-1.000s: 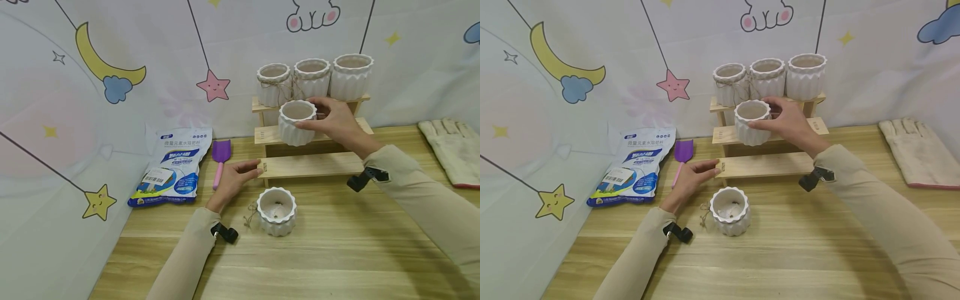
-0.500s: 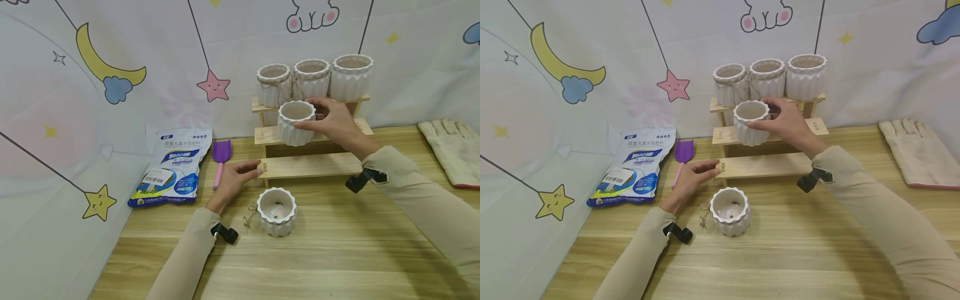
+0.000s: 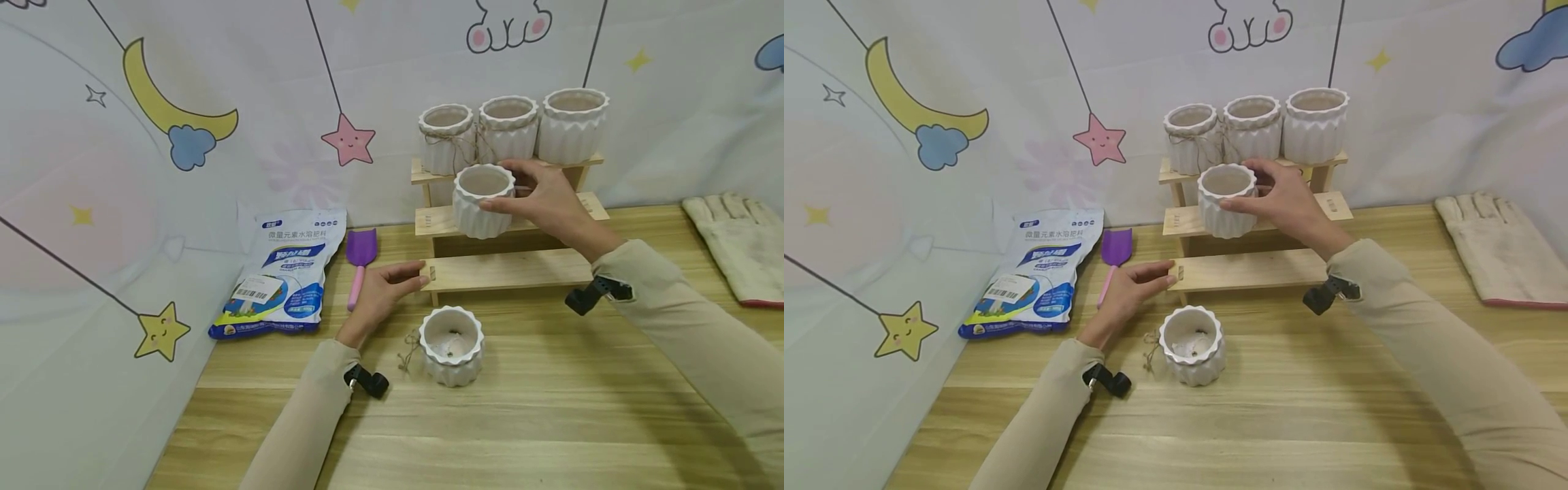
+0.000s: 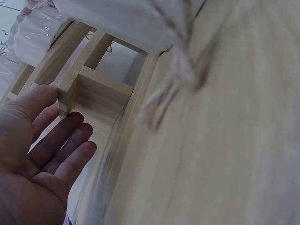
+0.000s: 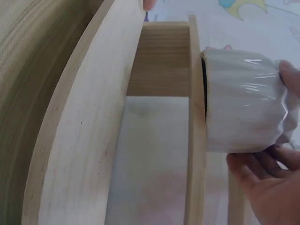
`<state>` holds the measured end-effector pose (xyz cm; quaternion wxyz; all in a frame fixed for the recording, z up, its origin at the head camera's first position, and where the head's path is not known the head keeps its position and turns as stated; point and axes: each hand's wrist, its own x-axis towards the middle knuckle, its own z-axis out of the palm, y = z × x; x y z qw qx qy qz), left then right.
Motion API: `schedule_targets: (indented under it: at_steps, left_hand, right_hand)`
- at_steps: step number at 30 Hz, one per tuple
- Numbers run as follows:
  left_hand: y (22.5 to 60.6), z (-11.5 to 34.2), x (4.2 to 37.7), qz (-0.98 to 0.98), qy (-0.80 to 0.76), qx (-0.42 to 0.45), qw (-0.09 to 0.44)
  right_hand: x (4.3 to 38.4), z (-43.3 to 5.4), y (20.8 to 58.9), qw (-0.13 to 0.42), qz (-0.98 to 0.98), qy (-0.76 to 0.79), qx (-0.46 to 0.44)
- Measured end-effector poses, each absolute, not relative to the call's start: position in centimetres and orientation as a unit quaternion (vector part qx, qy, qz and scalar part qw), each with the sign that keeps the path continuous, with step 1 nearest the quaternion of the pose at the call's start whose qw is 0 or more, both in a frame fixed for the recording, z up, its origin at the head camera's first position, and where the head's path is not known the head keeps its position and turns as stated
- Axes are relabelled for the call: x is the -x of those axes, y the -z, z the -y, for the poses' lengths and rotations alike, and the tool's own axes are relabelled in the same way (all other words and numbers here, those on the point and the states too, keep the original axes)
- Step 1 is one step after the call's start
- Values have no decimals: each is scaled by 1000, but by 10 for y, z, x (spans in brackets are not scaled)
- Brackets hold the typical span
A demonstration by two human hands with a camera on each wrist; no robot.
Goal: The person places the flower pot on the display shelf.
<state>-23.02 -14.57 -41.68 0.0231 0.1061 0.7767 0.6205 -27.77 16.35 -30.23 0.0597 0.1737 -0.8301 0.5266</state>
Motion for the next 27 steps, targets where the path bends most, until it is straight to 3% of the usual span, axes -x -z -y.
schedule_targets:
  at_steps: [10,20,27]
  left_hand:
    - [419,146,230,-774,-624,-107,26]
    - [420,146,231,-777,-620,-104,20]
    - [420,146,231,-772,-627,-103,20]
  right_hand:
    - [265,-167,297,51,843,-510,-164]
    - [243,-179,297,123,807,-555,-158]
    - [225,-183,299,126,787,-579,-174]
